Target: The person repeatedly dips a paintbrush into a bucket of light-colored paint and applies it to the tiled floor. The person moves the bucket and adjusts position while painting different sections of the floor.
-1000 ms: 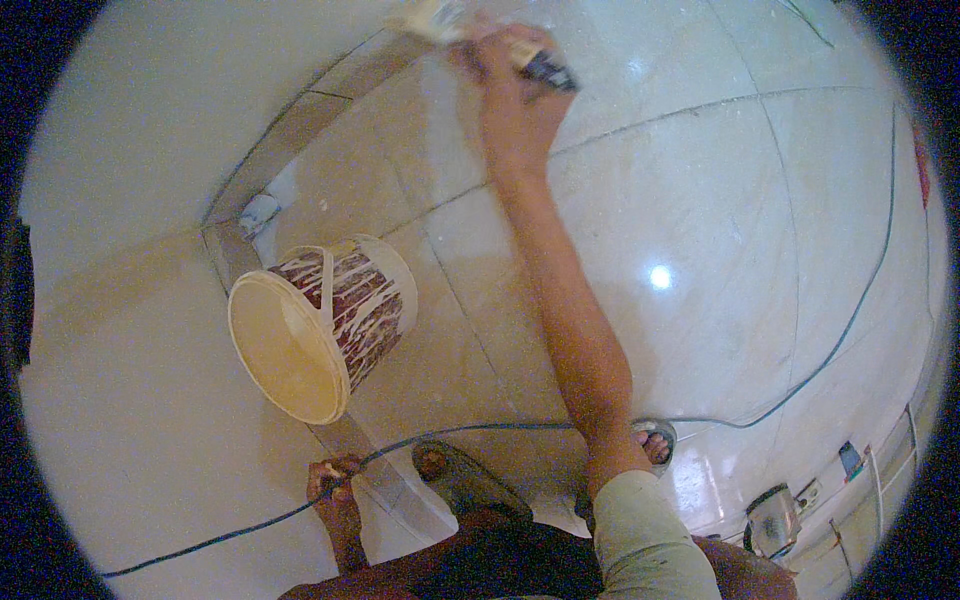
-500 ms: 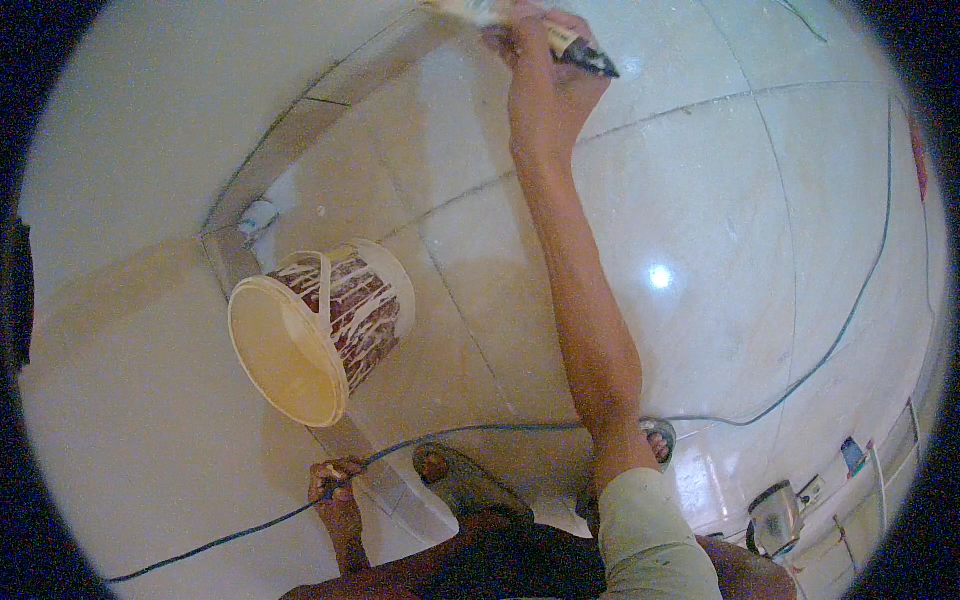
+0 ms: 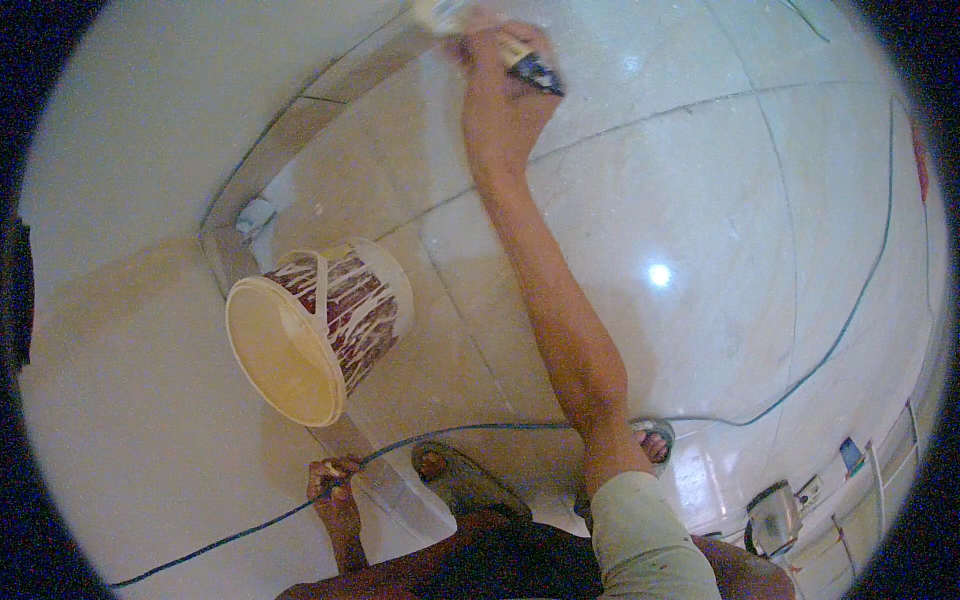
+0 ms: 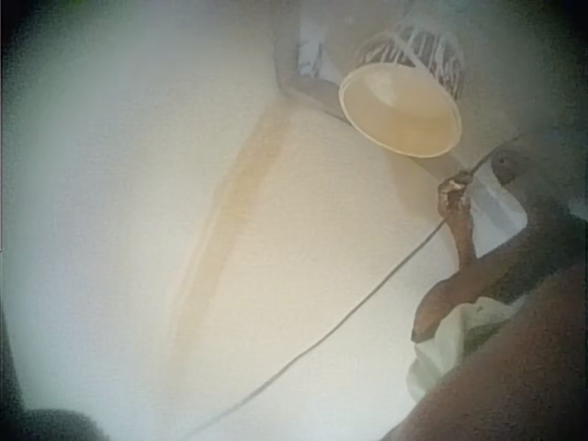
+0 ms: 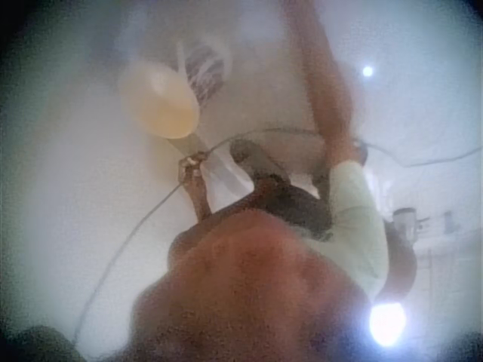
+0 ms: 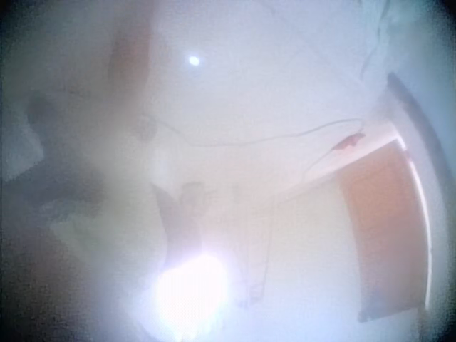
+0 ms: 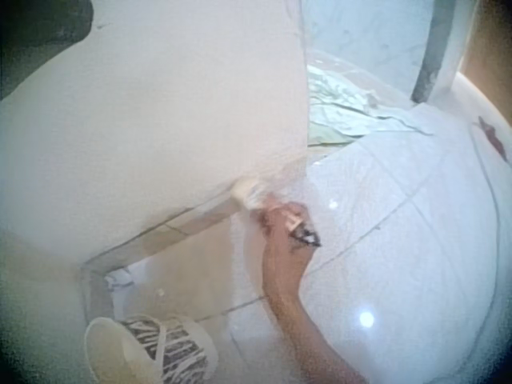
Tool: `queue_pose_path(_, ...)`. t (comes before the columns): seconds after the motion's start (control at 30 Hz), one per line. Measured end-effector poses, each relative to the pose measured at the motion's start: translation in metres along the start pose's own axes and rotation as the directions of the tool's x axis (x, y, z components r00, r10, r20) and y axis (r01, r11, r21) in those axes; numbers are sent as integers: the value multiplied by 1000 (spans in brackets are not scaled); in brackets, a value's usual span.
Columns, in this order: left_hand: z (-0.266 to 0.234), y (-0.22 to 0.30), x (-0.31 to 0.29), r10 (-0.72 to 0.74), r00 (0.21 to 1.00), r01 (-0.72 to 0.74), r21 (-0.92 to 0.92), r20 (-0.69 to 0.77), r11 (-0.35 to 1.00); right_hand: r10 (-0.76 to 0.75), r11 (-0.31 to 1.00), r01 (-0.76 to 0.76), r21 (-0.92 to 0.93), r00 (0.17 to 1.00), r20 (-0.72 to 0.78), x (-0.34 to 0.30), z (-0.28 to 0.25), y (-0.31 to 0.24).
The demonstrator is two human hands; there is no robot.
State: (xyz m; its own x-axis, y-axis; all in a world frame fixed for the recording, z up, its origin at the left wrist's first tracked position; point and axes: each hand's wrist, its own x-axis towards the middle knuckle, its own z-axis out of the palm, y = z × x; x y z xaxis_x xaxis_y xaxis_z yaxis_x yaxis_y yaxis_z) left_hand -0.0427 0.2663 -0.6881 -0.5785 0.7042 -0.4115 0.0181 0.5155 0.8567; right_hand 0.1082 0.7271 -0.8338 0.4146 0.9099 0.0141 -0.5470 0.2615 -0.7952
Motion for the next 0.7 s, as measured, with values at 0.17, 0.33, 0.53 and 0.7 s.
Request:
queue_pose_path(0.17, 1, 0, -1, 15, 1000, -15, -19, -3, 1000, 213, 977, -202, -73, 950, 230, -16, -3, -4)
queue_pose_path(0.33, -3, -5, -4, -11, 999, 10, -16, -38, 1000, -150, 989, 151, -7, 979, -140, 25, 0, -27)
queue_pose_path(0.53, -4, -9, -3, -24, 998, 24, -15, -50, 1000, -118, 993, 115, -39, 988, -100, -32, 25, 18)
queue_pose_path(0.7, -10, -8, -3, 48, 998, -46, -35, 37, 998, 203, 979, -194, -64, 955, 214, -89, 40, 25)
